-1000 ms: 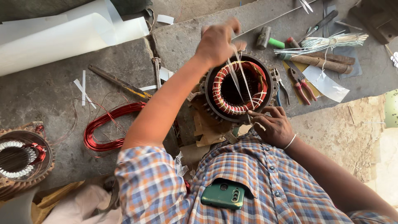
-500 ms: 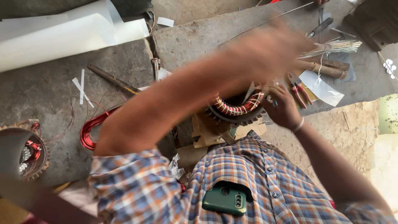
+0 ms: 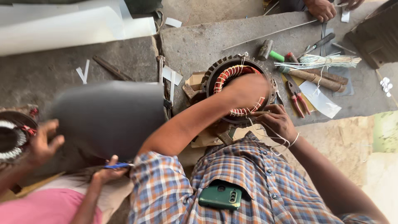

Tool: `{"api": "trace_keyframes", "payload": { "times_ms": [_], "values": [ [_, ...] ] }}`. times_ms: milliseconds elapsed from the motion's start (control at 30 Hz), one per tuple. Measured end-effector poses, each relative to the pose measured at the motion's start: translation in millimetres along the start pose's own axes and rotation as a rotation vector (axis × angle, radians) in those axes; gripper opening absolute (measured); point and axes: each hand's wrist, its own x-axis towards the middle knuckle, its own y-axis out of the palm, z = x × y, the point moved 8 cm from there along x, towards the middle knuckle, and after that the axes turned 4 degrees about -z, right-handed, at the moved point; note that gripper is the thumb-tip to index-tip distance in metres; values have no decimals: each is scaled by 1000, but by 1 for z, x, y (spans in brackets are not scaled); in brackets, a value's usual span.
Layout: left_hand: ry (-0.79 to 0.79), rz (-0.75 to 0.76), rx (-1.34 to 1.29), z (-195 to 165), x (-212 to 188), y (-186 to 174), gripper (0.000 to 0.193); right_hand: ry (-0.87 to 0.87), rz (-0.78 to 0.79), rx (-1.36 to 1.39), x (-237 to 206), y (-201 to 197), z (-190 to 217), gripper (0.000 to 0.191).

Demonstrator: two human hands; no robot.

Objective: The person secures copper windings in a motor stator by hand, repeatedly tapping the coils with a hammer to seat them. A coworker is visible nearby handling copper wire and a phone.

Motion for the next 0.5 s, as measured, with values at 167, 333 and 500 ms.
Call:
{"api": "trace_keyframes", "payload": {
  "times_ms": [167, 333, 500],
  "values": [
    [-552, 355, -193, 78, -73, 84, 26, -43, 109, -129, 7, 1, 5, 25],
    [-480, 209, -152, 66, -68, 75, 35, -72, 166, -227, 8, 6, 7, 28],
    [-422, 276, -9, 57, -66, 58, 32, -58, 203, -237, 5, 12, 4, 29]
  ]
}}
